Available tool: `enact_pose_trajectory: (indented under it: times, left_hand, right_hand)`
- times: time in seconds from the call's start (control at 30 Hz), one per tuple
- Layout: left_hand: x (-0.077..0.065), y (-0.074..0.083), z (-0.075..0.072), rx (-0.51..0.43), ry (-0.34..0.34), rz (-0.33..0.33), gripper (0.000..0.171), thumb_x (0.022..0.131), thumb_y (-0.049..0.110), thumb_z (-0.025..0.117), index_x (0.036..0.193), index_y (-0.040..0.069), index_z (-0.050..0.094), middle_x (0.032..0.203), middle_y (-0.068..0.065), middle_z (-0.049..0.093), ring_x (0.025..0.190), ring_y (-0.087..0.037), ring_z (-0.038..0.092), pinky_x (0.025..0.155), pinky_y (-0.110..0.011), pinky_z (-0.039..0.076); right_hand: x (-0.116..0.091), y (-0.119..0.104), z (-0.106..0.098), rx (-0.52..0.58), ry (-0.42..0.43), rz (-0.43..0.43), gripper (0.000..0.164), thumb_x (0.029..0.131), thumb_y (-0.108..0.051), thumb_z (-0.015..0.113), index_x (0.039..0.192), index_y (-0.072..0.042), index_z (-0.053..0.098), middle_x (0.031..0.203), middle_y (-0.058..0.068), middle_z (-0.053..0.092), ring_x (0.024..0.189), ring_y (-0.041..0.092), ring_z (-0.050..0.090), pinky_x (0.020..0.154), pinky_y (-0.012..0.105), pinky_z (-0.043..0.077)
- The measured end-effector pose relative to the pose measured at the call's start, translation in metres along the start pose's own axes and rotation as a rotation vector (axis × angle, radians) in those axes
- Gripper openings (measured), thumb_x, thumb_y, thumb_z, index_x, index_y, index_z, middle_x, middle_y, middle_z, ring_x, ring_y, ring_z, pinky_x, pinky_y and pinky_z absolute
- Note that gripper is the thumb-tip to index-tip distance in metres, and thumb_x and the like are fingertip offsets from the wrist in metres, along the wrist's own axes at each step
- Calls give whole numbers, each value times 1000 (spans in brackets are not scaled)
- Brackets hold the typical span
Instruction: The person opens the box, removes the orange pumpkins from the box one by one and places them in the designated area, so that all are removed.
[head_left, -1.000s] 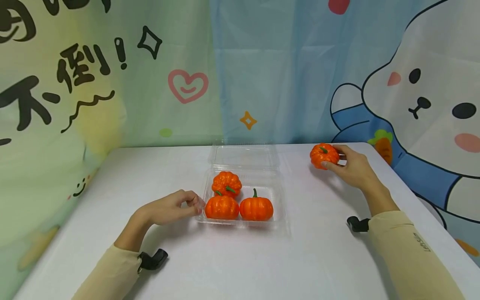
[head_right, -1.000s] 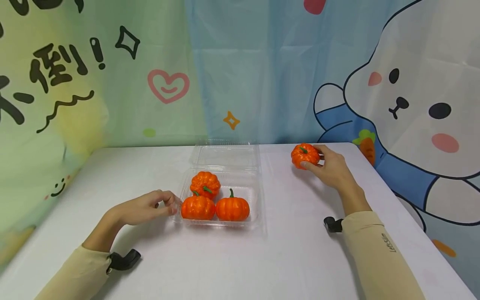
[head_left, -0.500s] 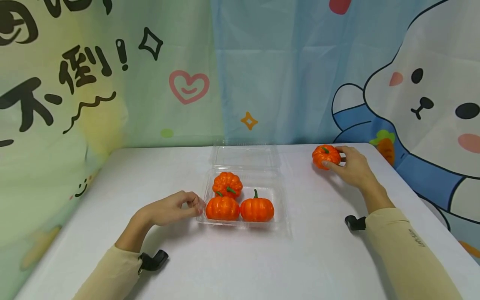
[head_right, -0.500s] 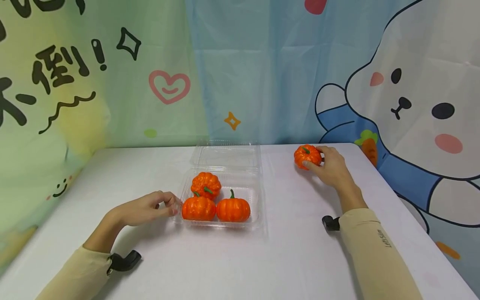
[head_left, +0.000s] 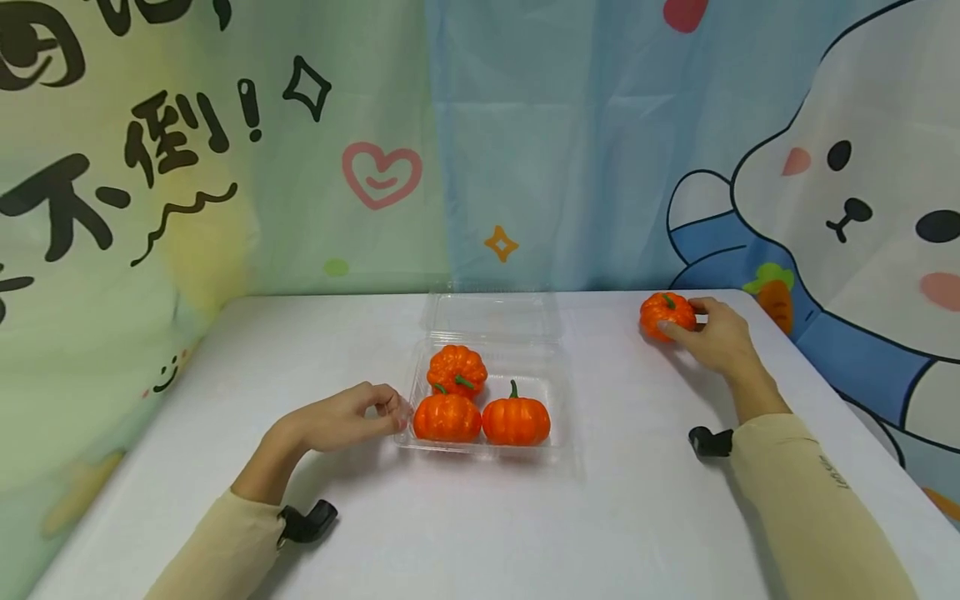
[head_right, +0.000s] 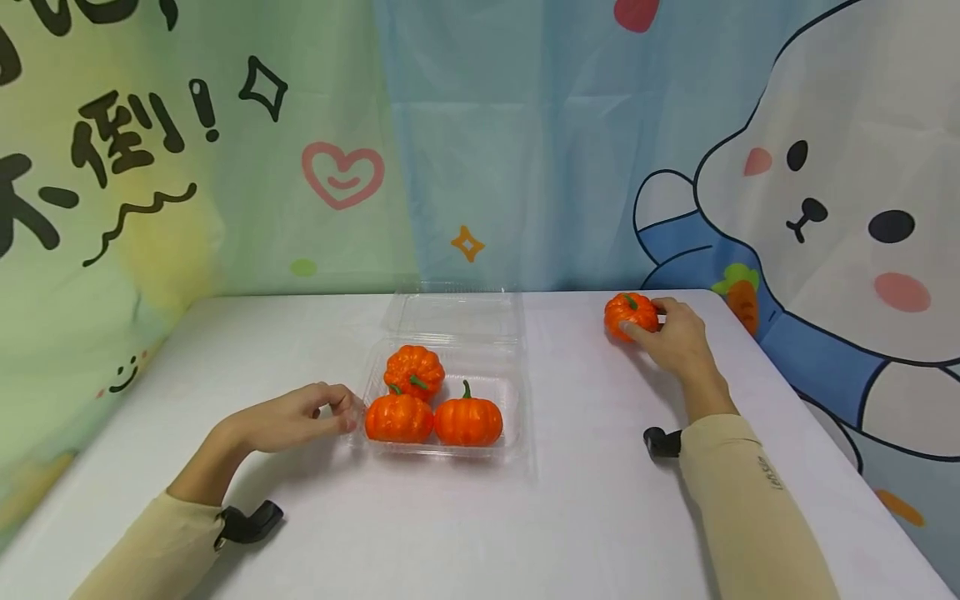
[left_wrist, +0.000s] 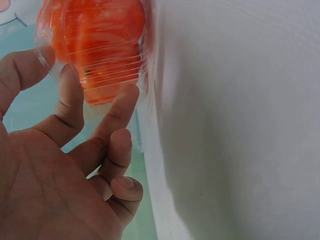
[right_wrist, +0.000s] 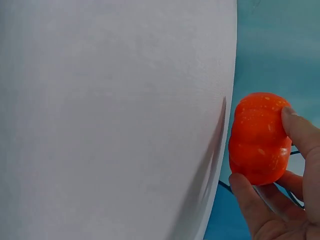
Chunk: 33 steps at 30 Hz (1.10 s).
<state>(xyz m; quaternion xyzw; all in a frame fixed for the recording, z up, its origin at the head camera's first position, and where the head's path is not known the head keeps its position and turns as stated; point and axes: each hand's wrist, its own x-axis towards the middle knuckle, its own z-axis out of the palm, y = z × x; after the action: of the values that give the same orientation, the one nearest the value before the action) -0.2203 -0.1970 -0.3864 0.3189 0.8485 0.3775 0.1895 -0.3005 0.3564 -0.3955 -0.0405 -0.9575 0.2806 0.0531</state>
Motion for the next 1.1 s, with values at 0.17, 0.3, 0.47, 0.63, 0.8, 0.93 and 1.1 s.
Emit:
enact_pose_trajectory:
  times: [0.17, 0.3, 0.47, 0.63, 0.8, 0.93, 1.1]
  left_hand:
    - [0, 1, 0, -1, 3, -5, 16, 99, 21, 59, 86, 13, 62, 103, 3, 71, 111, -21, 60, 98, -37, 44]
    - [0, 0, 0, 9, 0, 4, 14, 99, 19, 59, 86, 14, 62, 100, 4, 69, 108, -20, 60, 97, -36, 44]
    - [2, 0, -2, 30, -8, 24, 13, 99, 16, 57, 89, 14, 64, 97, 5, 68, 103, -19, 59, 94, -36, 45]
    - [4, 3, -4, 43, -26, 32, 12, 99, 15, 55, 93, 13, 65, 94, 5, 68, 96, -18, 59, 89, -35, 45]
    - [4, 5, -5, 49, -27, 25, 12, 99, 16, 56, 93, 14, 65, 94, 6, 68, 95, -18, 58, 86, -34, 44]
    - [3, 6, -5, 39, -26, 32, 12, 99, 15, 55, 92, 13, 64, 95, 4, 68, 96, -19, 58, 88, -36, 45]
    - [2, 6, -3, 52, -25, 10, 12, 99, 19, 57, 89, 15, 61, 95, 5, 66, 92, -19, 55, 81, -32, 42]
  right_hand:
    - [3, 2, 1, -4, -5, 27, 86, 99, -52, 60, 150, 12, 33, 147, 38, 38, 125, 52, 46, 104, 64, 43]
    - [4, 3, 3, -15, -27, 53, 88, 99, -55, 59, 151, 11, 32, 148, 38, 37, 124, 51, 46, 104, 63, 44]
    - [4, 2, 1, -42, -68, 67, 93, 99, -59, 55, 153, 11, 28, 149, 39, 35, 126, 53, 42, 104, 66, 42]
    - [4, -2, -1, -80, -97, 25, 95, 99, -57, 57, 154, 12, 24, 150, 41, 33, 130, 56, 40, 107, 68, 38]
    - [3, -8, -4, -110, -109, 21, 95, 98, -50, 64, 156, 11, 19, 151, 43, 30, 134, 60, 35, 107, 71, 35]
    - [-1, -13, -7, -107, -111, 43, 98, 96, -49, 66, 158, 8, 16, 152, 43, 24, 135, 62, 30, 105, 75, 34]
    - [-9, -14, -8, -102, -68, 12, 93, 96, -46, 67, 157, 7, 21, 151, 42, 25, 134, 60, 30, 103, 75, 35]
